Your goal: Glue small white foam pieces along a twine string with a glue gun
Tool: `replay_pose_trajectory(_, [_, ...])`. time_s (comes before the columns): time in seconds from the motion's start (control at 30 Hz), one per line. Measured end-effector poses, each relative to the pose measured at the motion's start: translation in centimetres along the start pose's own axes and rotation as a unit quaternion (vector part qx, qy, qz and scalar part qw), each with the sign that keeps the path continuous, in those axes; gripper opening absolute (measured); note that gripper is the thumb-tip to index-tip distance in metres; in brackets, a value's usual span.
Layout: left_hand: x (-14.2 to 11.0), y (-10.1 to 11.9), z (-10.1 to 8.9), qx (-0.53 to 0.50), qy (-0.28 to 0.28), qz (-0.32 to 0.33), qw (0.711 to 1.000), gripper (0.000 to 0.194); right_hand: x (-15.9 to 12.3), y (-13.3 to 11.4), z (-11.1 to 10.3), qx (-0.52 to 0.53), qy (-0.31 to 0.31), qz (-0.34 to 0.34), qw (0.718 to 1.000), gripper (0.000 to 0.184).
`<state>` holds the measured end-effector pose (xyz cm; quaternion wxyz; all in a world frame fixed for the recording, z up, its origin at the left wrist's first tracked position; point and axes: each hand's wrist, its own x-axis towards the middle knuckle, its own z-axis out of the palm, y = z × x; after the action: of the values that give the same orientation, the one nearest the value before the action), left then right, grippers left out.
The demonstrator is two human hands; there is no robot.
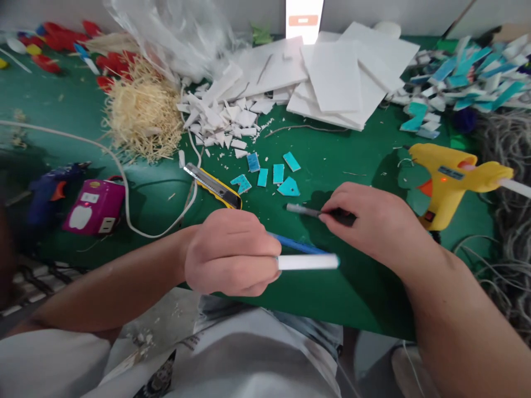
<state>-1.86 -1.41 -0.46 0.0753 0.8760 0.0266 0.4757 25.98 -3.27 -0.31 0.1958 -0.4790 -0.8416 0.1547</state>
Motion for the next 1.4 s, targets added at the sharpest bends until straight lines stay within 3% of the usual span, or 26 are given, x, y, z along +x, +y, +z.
replay_pose_trajectory(0.1, [0.1, 0.2, -0.1, -0.015, -0.030, 0.008, 0.999, 0.020, -0.1, 0.3, 0.2, -0.070, 0.050, 0.053, 0.995, 0.017])
replay_pose_trajectory(0.2, [0.1, 0.4, 0.4, -0.010, -0.092, -0.005, 0.996, 0.022, -0.1, 0.2, 0.5, -0.093, 0.059, 0.085, 0.990, 0.019])
replay_pose_trajectory(0.47, [-0.5, 0.0, 1.1, 0.043, -0.146, -0.042, 0.987, 0.027, -0.1, 0.0, 0.6, -0.106, 0.081, 0.046, 0.990, 0.018])
replay_pose_trajectory(0.53, [-0.7, -0.8, 0.5, 0.103, -0.143, -0.097, 0.980, 0.027, -0.1, 0.0, 0.4, -0.086, 0.074, 0.053, 0.992, 0.017])
replay_pose_trajectory(0.63, [-1.1, -2.4, -0.1, 0.203, -0.159, -0.234, 0.937, 0.018, -0.2, -0.1, 0.1, -0.043, 0.067, 0.087, 0.993, 0.015])
replay_pose_trajectory(0.7, [-1.3, -3.5, -0.1, 0.220, -0.202, -0.310, 0.903, 0.032, -0.1, -0.4, 0.1, -0.019, 0.070, 0.116, 0.991, 0.013])
replay_pose_trajectory(0.8, [-1.4, -4.6, 0.4, 0.201, -0.254, -0.355, 0.877, 0.044, 0.1, -0.8, 0.2, 0.009, 0.110, 0.158, 0.981, 0.011])
replay_pose_trajectory(0.93, [-1.1, -4.9, 0.9, 0.191, -0.267, -0.343, 0.880, 0.045, 0.5, -1.5, 0.2, 0.015, 0.131, 0.177, 0.975, 0.010])
replay_pose_trajectory(1.0, [-1.0, -4.6, 0.9, 0.195, -0.254, -0.324, 0.890, 0.044, 0.6, -1.7, 0.1, 0.019, 0.122, 0.184, 0.975, 0.008])
replay_pose_trajectory(1.13, [-0.9, -3.6, 0.5, 0.177, -0.227, -0.274, 0.918, 0.050, 0.4, -1.6, 0.5, 0.026, 0.166, 0.189, 0.968, 0.014])
replay_pose_trajectory(1.27, [-0.9, -2.7, 0.1, 0.155, -0.203, -0.231, 0.939, 0.044, 0.1, -1.0, 0.9, 0.012, 0.146, 0.153, 0.977, 0.019])
replay_pose_trajectory(1.4, [-1.1, -2.5, 0.1, 0.146, -0.167, -0.233, 0.947, 0.035, 0.2, -1.7, 0.8, 0.008, 0.139, 0.085, 0.987, 0.020])
